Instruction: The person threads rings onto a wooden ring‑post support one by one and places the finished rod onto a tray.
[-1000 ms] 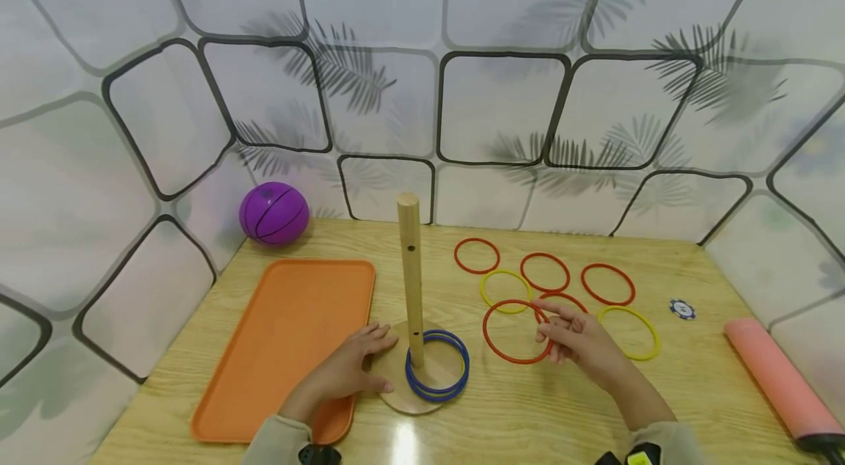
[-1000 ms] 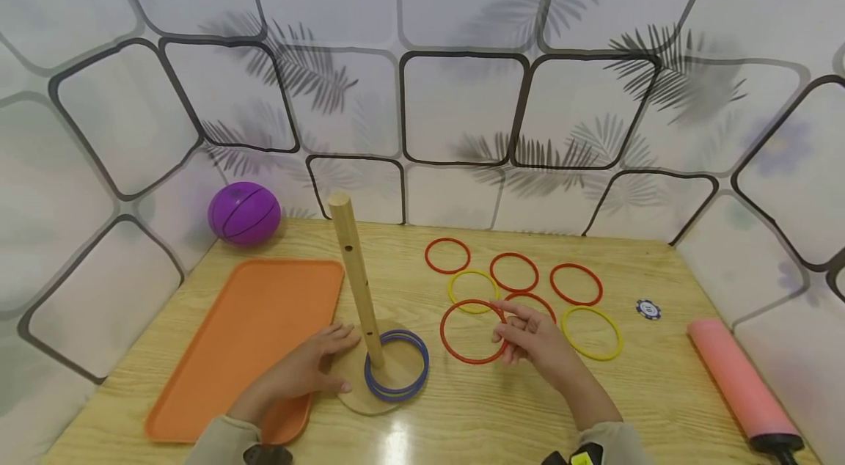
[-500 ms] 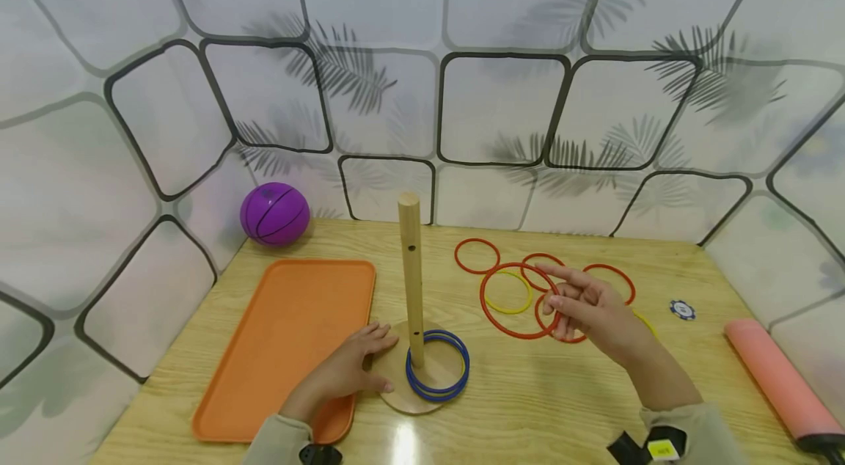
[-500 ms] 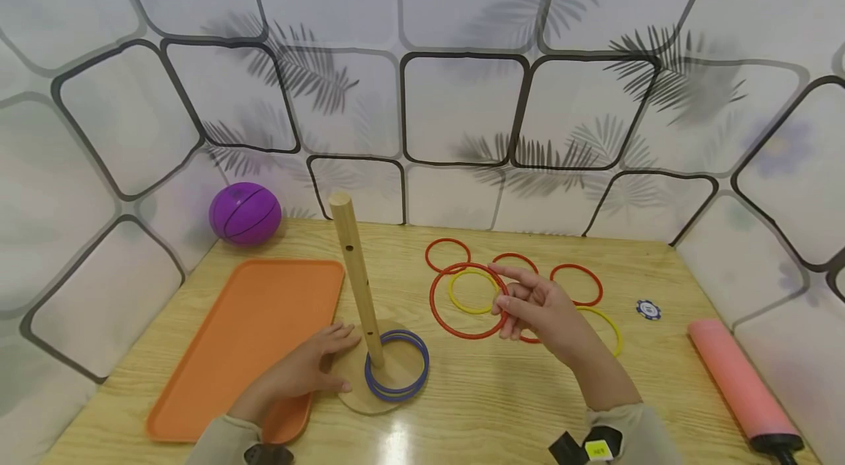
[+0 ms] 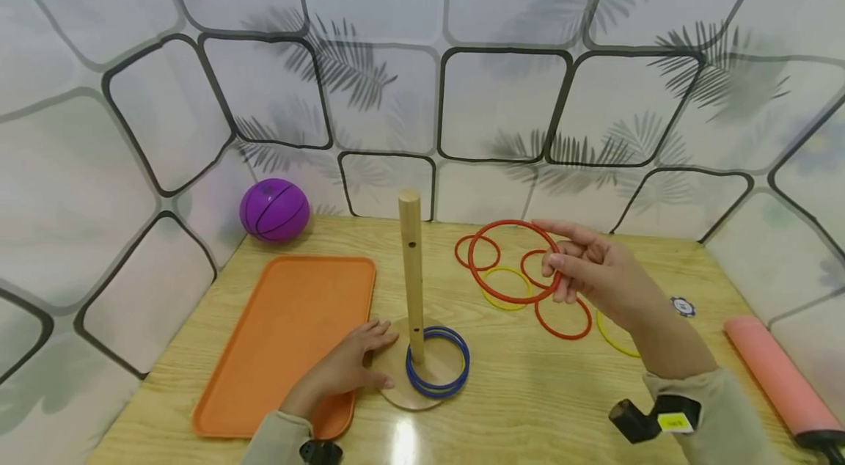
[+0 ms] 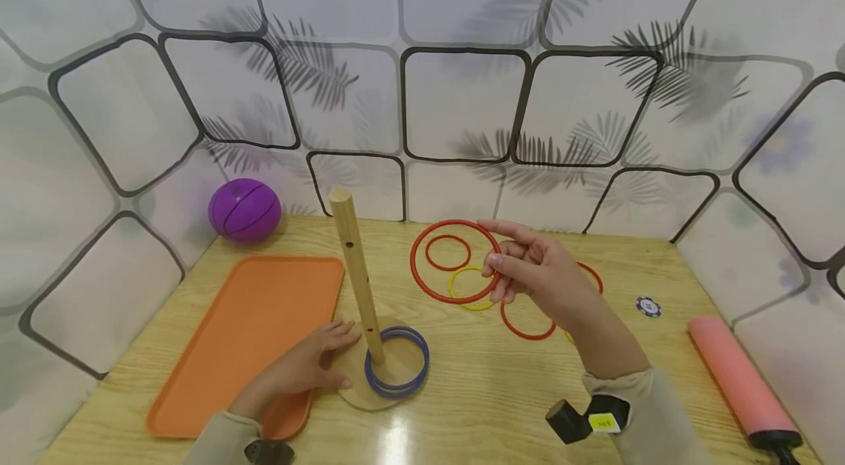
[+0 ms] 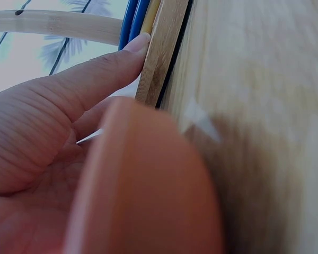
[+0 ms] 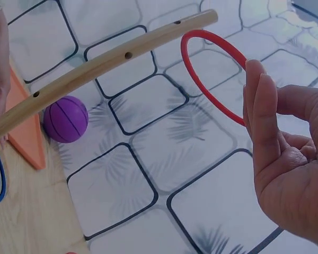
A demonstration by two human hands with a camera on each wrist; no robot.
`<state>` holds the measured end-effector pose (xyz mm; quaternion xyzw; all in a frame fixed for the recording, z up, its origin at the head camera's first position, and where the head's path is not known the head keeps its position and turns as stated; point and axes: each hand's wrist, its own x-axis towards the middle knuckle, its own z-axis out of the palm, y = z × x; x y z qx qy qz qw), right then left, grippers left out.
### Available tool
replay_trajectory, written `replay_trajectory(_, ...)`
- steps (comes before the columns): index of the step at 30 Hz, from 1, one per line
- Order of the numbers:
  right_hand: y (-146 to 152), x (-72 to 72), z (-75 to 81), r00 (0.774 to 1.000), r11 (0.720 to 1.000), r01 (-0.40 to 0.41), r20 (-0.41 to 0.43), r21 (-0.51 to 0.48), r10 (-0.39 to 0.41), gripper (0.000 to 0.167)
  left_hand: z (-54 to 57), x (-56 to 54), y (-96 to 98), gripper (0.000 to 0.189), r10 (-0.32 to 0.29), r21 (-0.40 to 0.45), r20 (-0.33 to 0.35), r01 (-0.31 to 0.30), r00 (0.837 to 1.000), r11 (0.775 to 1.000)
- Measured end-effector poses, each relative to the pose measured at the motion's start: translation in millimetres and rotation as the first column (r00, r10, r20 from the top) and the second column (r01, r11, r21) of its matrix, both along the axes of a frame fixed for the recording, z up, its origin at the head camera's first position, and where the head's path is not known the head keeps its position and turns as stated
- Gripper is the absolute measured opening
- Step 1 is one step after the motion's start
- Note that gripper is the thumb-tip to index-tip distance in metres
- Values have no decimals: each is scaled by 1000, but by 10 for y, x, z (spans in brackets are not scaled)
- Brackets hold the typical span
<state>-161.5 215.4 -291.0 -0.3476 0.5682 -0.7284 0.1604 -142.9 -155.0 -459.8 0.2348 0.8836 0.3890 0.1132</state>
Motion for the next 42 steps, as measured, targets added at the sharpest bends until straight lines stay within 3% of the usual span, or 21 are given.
replay_trajectory(13,-245,-37,463,993,983,-115,-9,-144,115,46,6,43,-4,72,7,2,3,-7,1000,1000)
replay_trajectory(24,-642,-72,714,985,974,-169,18,-151,174,43,-2,31,12,72,-9,8,-19,9,1000,1000)
replay_trajectory(31,-877,-137,617,986,981,-139,77,-137,150,39,-3,0,11,72,-6,-1,-23,6,1000,1000)
replay_trajectory(42,-964,-194,140,984,996,-91,154,-9,91,42,68,14,3,71,-10,1,-8,10,1000,1000)
